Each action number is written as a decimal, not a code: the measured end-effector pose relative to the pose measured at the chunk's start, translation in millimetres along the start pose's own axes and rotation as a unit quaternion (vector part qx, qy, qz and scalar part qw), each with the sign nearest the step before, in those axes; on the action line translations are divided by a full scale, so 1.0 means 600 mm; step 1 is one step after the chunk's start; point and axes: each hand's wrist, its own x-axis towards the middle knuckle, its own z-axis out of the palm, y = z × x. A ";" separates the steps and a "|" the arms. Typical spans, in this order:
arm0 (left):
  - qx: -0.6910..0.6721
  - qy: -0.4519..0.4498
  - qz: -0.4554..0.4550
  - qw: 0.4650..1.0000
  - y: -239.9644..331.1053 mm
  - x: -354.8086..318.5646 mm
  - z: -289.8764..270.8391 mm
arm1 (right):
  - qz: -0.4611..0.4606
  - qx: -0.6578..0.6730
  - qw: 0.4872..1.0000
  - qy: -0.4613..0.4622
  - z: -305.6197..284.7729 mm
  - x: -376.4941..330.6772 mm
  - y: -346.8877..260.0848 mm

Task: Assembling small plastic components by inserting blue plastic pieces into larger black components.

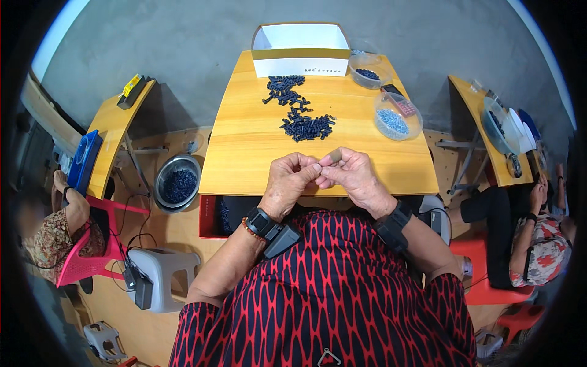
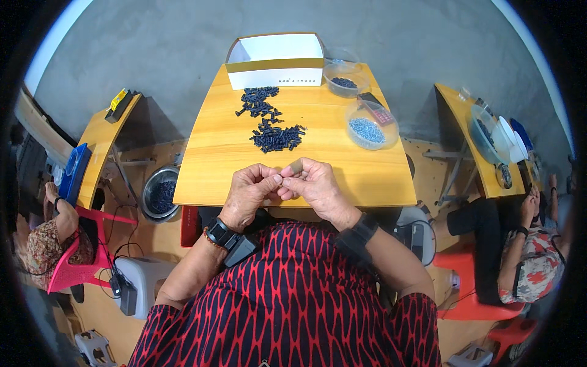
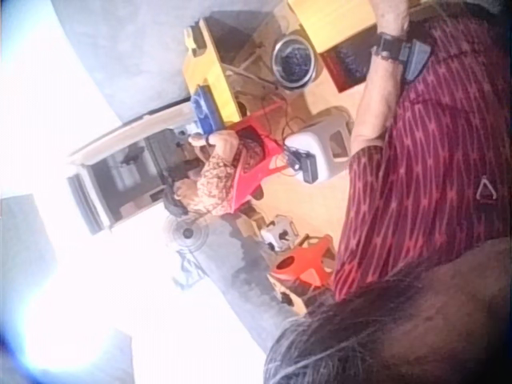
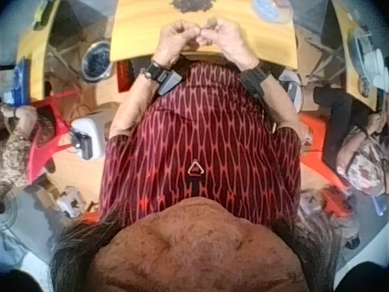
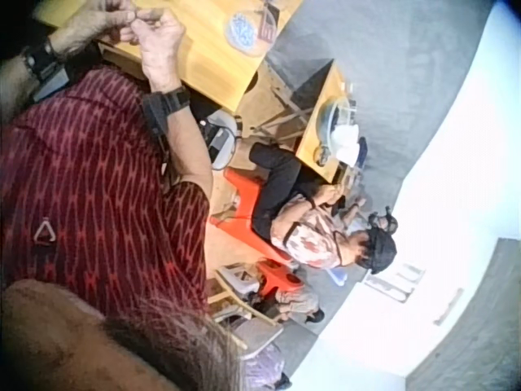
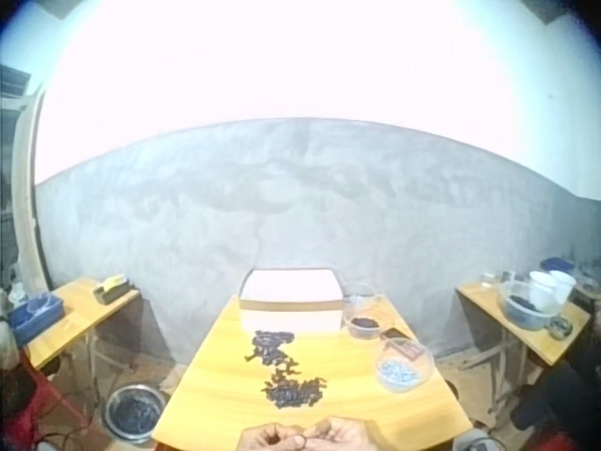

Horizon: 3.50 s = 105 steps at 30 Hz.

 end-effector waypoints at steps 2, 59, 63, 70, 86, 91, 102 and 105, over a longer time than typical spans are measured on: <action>0.014 0.022 0.043 0.999 -0.012 0.004 -0.003 | 0.001 -0.005 1.000 -0.011 0.000 0.001 -0.003; -0.115 0.023 0.040 0.992 -0.022 0.009 -0.037 | -0.017 -0.275 0.960 -0.048 0.031 0.059 -0.065; -0.115 0.022 0.046 0.992 -0.024 0.010 -0.037 | -0.022 -0.301 0.951 -0.067 0.032 0.061 -0.064; -0.097 0.034 0.057 0.993 -0.028 0.010 -0.038 | -0.048 -0.373 0.923 -0.083 0.045 0.061 -0.081; -0.117 0.040 0.061 0.990 -0.024 0.009 -0.034 | 0.031 -0.255 0.965 -0.053 0.020 0.067 -0.065; -0.117 0.039 0.049 0.991 -0.020 0.006 -0.032 | -0.006 -0.258 0.964 -0.066 0.022 0.053 -0.050; -0.063 0.033 0.031 0.997 -0.013 0.002 -0.025 | -0.108 -0.369 0.922 -0.048 0.029 0.029 -0.026; -0.039 0.041 0.012 0.998 -0.017 0.005 -0.026 | -0.037 -0.293 0.954 -0.057 0.016 0.034 -0.037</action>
